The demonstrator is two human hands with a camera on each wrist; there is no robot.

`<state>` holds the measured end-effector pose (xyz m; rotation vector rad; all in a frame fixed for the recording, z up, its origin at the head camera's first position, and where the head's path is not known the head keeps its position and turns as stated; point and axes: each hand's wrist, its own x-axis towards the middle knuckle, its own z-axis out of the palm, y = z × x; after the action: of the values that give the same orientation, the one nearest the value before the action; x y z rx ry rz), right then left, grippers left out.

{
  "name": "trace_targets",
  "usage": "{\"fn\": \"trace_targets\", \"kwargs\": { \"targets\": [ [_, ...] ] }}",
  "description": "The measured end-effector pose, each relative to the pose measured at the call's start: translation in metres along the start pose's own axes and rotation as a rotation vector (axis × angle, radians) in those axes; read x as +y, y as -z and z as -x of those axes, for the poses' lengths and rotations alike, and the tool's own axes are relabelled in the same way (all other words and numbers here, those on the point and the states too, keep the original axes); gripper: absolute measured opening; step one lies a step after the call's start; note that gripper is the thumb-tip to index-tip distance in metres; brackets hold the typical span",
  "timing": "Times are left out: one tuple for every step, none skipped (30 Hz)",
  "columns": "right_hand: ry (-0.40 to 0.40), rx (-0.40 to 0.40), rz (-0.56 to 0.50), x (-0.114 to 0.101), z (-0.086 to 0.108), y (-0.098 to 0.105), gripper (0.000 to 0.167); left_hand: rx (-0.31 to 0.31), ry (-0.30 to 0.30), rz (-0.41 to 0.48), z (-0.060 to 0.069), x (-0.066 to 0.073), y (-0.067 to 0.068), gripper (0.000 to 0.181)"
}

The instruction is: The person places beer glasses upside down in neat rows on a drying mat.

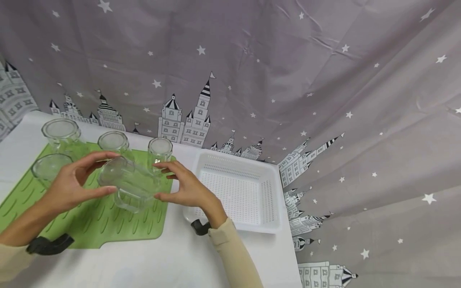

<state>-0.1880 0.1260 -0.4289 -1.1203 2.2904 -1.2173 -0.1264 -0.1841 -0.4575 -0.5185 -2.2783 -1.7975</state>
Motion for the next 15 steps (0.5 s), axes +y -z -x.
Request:
{"fn": "trace_targets", "kwargs": {
  "targets": [
    [-0.001,0.007,0.009,0.0,0.0002,0.0003,0.078,0.002,-0.002,0.001,-0.0003,-0.0004,-0.0005,0.085],
    [-0.003,0.016,0.019,-0.0003,0.0004,0.0008,0.078,0.001,-0.001,-0.003,-0.0004,-0.0009,-0.0009,0.086],
    [-0.004,0.025,0.03,-0.0006,0.0004,0.0014,0.078,0.001,0.001,-0.009,-0.0002,-0.0015,-0.0011,0.086],
    [-0.007,0.034,0.042,-0.0009,0.0006,0.0021,0.078,0.001,0.004,-0.013,0.0,-0.0022,-0.0011,0.086],
    [-0.007,0.043,0.05,-0.0012,0.0007,0.0027,0.079,0.001,0.008,-0.018,0.0006,-0.003,-0.001,0.086],
    [-0.008,0.05,0.059,-0.0014,0.0007,0.0035,0.079,0.001,0.014,-0.023,0.0012,-0.0037,-0.0008,0.087],
    [-0.008,0.058,0.069,-0.0016,0.0008,0.0044,0.079,0.002,0.016,-0.03,0.0017,-0.0044,-0.0005,0.086],
    [-0.008,0.064,0.079,-0.0019,0.001,0.0052,0.079,0.001,0.019,-0.037,0.0023,-0.0051,-0.0001,0.086],
    [-0.009,0.068,0.086,-0.0018,0.0011,0.0059,0.079,0.002,0.02,-0.042,0.0027,-0.0056,0.0003,0.086],
    [-0.01,0.071,0.089,-0.0017,0.0012,0.0065,0.079,0.002,0.021,-0.046,0.003,-0.006,0.0007,0.086],
    [-0.01,0.073,0.09,-0.0016,0.0013,0.007,0.078,0.003,0.021,-0.048,0.0032,-0.0064,0.0009,0.086],
    [-0.012,0.073,0.09,-0.0016,0.0015,0.0074,0.078,0.004,0.021,-0.05,0.0033,-0.0066,0.0011,0.086],
    [-0.012,0.073,0.091,-0.0015,0.0016,0.0077,0.078,0.004,0.021,-0.051,0.0034,-0.007,0.0012,0.086],
    [-0.012,0.073,0.091,-0.0013,0.0018,0.0078,0.078,0.006,0.023,-0.052,0.0034,-0.0071,0.0014,0.086],
    [-0.013,0.072,0.09,-0.0011,0.002,0.0078,0.078,0.006,0.025,-0.052,0.0034,-0.0073,0.0014,0.086]
  ]
}}
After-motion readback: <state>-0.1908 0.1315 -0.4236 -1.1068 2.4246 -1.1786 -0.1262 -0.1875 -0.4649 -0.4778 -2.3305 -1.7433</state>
